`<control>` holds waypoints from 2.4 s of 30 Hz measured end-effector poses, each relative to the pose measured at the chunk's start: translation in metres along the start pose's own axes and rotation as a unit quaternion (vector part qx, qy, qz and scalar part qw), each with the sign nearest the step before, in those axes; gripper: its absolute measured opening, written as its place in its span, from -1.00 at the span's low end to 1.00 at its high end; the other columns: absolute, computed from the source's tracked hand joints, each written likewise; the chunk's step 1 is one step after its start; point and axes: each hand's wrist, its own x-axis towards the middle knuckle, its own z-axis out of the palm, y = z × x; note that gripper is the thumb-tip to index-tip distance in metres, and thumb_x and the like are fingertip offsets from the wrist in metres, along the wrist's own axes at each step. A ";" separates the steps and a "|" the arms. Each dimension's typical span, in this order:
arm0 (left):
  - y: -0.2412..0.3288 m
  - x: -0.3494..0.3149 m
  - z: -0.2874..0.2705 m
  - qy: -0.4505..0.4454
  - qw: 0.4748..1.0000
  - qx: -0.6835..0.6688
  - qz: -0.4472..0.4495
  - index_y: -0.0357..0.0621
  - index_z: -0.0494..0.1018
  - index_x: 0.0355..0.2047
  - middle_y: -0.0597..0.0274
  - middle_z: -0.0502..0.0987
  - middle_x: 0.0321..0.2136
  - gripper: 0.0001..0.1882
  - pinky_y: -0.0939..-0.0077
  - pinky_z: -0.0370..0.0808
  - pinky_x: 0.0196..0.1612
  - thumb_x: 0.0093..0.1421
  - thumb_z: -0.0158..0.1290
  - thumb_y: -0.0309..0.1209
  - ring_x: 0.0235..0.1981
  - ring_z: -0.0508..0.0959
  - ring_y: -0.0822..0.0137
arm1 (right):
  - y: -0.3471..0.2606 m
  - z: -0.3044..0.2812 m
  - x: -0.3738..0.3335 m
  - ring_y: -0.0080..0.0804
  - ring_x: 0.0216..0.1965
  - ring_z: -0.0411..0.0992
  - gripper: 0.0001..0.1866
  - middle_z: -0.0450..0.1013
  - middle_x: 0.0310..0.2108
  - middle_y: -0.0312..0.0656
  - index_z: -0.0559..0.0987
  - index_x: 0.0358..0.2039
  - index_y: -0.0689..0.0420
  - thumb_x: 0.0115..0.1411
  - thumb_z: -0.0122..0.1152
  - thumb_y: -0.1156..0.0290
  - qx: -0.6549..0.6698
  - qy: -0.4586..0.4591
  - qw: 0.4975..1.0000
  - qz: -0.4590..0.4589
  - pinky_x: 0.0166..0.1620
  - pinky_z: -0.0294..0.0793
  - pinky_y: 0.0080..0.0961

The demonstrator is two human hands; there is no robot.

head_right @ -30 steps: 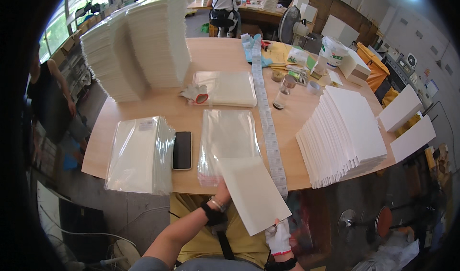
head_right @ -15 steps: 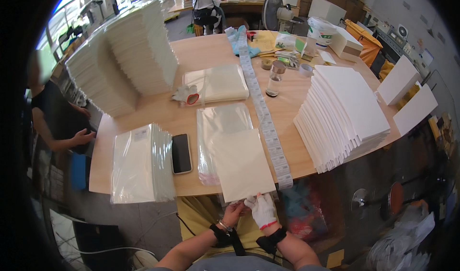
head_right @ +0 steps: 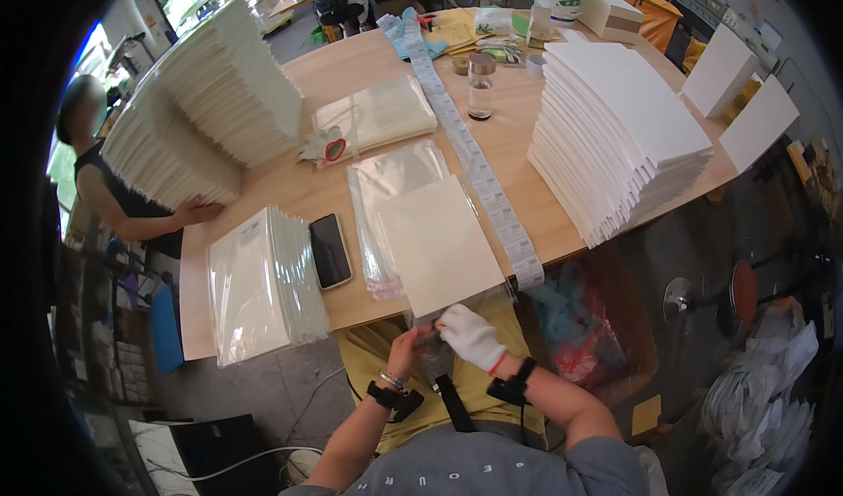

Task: The person places paper products from a stack into plastic bags and applies adhesive labels to each bag.

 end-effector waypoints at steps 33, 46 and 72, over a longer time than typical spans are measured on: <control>0.081 -0.002 -0.002 -0.006 0.565 0.629 0.534 -0.08 0.51 -0.41 0.34 0.48 -0.43 -0.76 0.40 0.40 -0.34 -0.17 0.21 -0.46 -0.39 0.47 0.29 | 0.104 -0.111 -0.006 -0.24 -0.41 0.44 -0.86 0.46 -0.48 -0.18 0.50 -0.46 0.12 0.05 0.08 0.33 -0.101 -0.086 0.979 -0.154 -0.34 0.42 -0.42; 0.016 0.014 -0.023 0.133 0.979 0.110 0.109 -0.12 0.40 -0.47 0.41 0.43 -0.60 -0.79 0.66 0.32 -0.52 0.13 0.08 -0.26 -0.58 0.38 0.56 | 0.077 -0.056 -0.013 -0.06 -0.58 0.40 -0.84 0.39 -0.64 -0.04 0.37 -0.47 0.12 0.06 0.01 0.30 -0.123 0.107 0.966 0.201 -0.50 0.36 -0.19; 0.062 0.074 0.168 -0.212 0.952 -0.090 -0.199 0.09 0.25 -0.63 0.59 0.12 -0.74 -0.71 0.71 -0.02 -0.70 0.16 0.04 -0.21 -0.75 0.08 0.65 | 0.055 -0.167 -0.038 -0.21 -0.38 0.40 -0.76 0.45 -0.47 -0.12 0.54 -0.35 0.20 -0.13 0.14 0.56 -0.107 0.060 0.992 0.035 -0.30 0.40 -0.41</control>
